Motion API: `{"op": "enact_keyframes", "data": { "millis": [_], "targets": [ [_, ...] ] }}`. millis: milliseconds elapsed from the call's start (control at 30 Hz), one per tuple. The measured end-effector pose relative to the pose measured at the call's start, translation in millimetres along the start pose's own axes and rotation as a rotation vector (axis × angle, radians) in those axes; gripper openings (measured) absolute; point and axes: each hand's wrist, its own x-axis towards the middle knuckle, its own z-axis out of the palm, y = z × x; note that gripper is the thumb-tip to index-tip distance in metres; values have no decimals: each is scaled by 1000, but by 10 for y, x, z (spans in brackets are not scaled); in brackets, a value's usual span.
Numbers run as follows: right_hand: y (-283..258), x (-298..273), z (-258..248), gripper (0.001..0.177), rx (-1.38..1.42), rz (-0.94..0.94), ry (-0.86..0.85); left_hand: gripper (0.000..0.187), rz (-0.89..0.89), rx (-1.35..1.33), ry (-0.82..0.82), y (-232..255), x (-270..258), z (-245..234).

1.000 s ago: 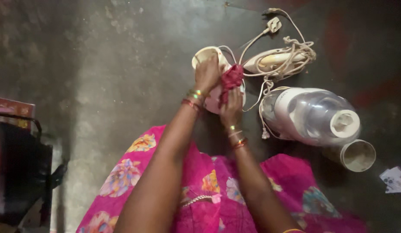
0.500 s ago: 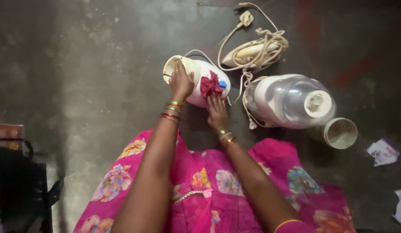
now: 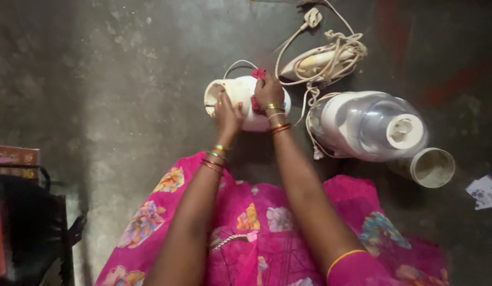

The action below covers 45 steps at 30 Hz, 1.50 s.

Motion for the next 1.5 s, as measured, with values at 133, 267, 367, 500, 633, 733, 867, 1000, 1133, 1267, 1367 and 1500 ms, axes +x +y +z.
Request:
{"op": "enact_keyframes", "data": {
  "millis": [133, 267, 367, 500, 633, 733, 867, 1000, 1133, 1267, 1367, 1500],
  "targets": [
    [135, -548, 396, 44, 76, -465, 288, 76, -164, -26, -6, -56, -15, -30],
    [915, -1402, 1237, 53, -67, -738, 345, 79, -229, -34, -20, -285, 156, -28],
    [1381, -1419, 1440, 57, -185, -728, 251, 87, 13, -60, 89, -363, 163, 36],
    [1175, -1209, 1142, 63, -159, -722, 333, 90, -22, -87, 18, -450, 108, 31],
    [513, -603, 603, 54, -216, -663, 517, 84, 46, -165, -2, -474, -15, -71],
    [257, -249, 308, 43, -167, -530, 452, 78, 18, -159, -36, -360, -81, -42],
    [385, 319, 130, 32, -103, -161, 153, 82, 21, -103, -65, -135, -16, -129],
    [977, 1052, -32, 27, -114, 77, 24, 88, 118, -39, -147, -82, -152, -43],
    [1506, 921, -387, 31, 773, -40, 100, 87, 388, -27, -50, -361, -101, 79],
    [1174, 136, -1233, 31, 1298, -125, -184, 69, 387, -55, -200, -475, -77, -156],
    [529, -420, -1940, 30, 1433, -274, -293, 38, 308, -2, -438, -254, -282, -324],
    [-43, -849, -2436, 30, 1516, -253, -287, 32, 824, 52, -217, 88, -640, -247]
  ]
}}
